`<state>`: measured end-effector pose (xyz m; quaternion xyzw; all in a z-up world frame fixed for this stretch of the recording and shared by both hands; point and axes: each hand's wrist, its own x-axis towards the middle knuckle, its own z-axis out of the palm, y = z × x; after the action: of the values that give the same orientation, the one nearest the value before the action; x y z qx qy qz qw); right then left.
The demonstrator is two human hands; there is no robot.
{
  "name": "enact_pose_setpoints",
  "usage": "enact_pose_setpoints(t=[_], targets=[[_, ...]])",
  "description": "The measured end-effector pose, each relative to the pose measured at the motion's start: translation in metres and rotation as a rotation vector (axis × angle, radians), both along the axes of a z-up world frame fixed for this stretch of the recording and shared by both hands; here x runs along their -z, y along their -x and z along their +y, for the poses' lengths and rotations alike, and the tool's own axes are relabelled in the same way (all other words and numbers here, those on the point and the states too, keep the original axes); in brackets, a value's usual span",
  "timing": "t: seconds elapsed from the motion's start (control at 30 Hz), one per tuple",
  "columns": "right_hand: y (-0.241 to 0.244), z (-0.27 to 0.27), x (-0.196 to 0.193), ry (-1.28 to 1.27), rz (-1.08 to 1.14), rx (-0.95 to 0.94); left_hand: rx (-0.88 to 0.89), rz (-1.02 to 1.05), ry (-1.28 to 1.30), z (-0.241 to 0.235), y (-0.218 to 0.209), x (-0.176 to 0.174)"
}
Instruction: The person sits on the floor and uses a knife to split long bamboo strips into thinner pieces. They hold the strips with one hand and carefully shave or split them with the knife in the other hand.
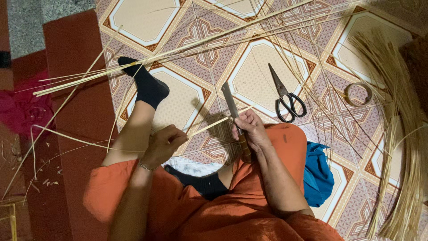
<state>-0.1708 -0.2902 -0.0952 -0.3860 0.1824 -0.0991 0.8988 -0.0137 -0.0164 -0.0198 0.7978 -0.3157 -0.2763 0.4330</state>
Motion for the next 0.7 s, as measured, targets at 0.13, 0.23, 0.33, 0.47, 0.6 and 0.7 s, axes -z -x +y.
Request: enact_pose_setpoints(t=[0.13,0.23,0.33,0.47,0.6,0.7], targets=[[0.001,-0.001,0.001,0.015,0.026,-0.010,0.001,0.052,-0.048,0.006,-0.003,-0.005],[0.000,-0.013,0.000,-0.040,-0.031,0.044,0.034,0.025,-0.033,0.016,-0.010,-0.008],[0.001,-0.021,-0.002,-0.003,-0.010,0.067,-0.009,0.092,0.001,0.031,-0.013,-0.007],[0.003,-0.025,0.001,-0.035,-0.045,0.094,-0.055,0.091,-0.023,0.055,-0.017,0.003],[0.004,-0.040,0.015,-0.074,-0.026,0.163,-0.113,0.231,-0.018,0.077,-0.026,0.013],[0.003,-0.060,0.032,-0.113,0.028,0.277,-0.374,0.603,0.395,0.097,-0.036,0.005]])
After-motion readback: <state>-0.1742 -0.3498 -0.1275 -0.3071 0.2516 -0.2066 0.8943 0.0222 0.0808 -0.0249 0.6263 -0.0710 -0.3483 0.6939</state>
